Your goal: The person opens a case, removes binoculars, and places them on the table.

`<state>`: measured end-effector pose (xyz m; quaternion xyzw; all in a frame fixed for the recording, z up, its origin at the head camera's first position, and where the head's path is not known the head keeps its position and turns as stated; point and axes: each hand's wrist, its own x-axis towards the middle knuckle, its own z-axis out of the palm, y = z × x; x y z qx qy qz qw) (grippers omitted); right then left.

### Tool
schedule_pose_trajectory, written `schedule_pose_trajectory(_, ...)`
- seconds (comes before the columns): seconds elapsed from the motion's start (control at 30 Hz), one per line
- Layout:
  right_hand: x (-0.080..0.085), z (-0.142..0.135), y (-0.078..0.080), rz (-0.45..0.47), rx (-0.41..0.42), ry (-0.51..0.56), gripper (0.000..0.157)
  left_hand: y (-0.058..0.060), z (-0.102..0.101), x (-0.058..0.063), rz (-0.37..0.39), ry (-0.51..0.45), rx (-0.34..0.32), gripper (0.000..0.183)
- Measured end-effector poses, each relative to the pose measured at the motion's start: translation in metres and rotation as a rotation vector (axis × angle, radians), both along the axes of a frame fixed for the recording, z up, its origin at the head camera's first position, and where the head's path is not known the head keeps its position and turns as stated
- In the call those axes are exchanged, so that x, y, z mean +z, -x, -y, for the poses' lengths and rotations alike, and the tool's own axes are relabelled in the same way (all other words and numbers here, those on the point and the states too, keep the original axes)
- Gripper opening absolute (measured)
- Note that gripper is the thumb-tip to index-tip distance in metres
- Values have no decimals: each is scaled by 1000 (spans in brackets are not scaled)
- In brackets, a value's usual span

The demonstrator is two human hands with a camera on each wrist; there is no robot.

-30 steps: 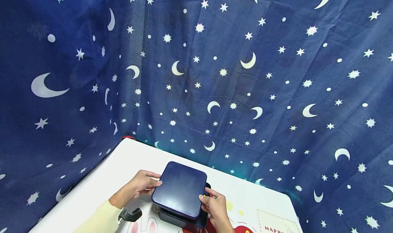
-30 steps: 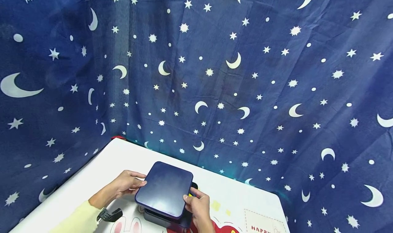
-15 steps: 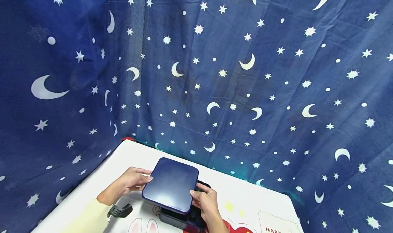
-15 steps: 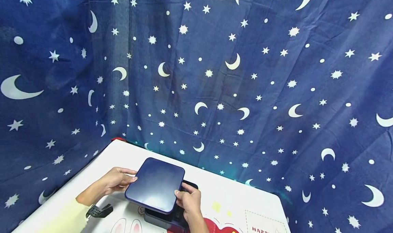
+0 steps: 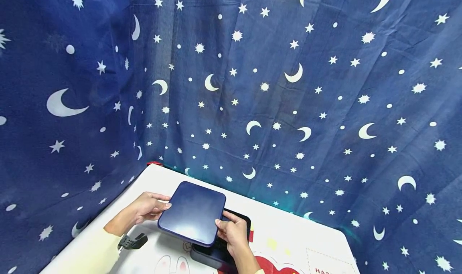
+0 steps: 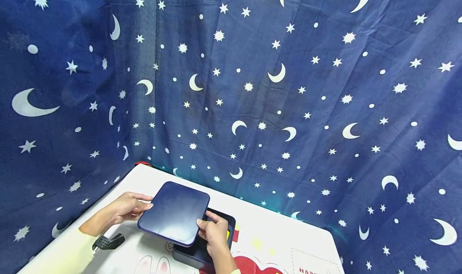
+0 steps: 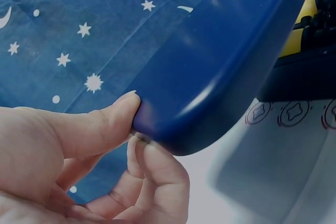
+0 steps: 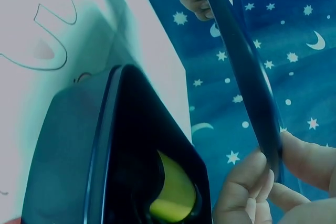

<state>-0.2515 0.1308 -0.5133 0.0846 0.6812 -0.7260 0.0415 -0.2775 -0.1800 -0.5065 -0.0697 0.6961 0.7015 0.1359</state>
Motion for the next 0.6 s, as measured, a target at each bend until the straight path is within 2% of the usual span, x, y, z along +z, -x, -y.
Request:
schedule_pose_trajectory(0.3,0,21,2,19,-3,34,56,-2,23,4,-15,-2,-30,45)
schedule_pose_trajectory(0.6,-2,42,4,13,12,47,56,-5,45,1,-13,-11,-30,43)
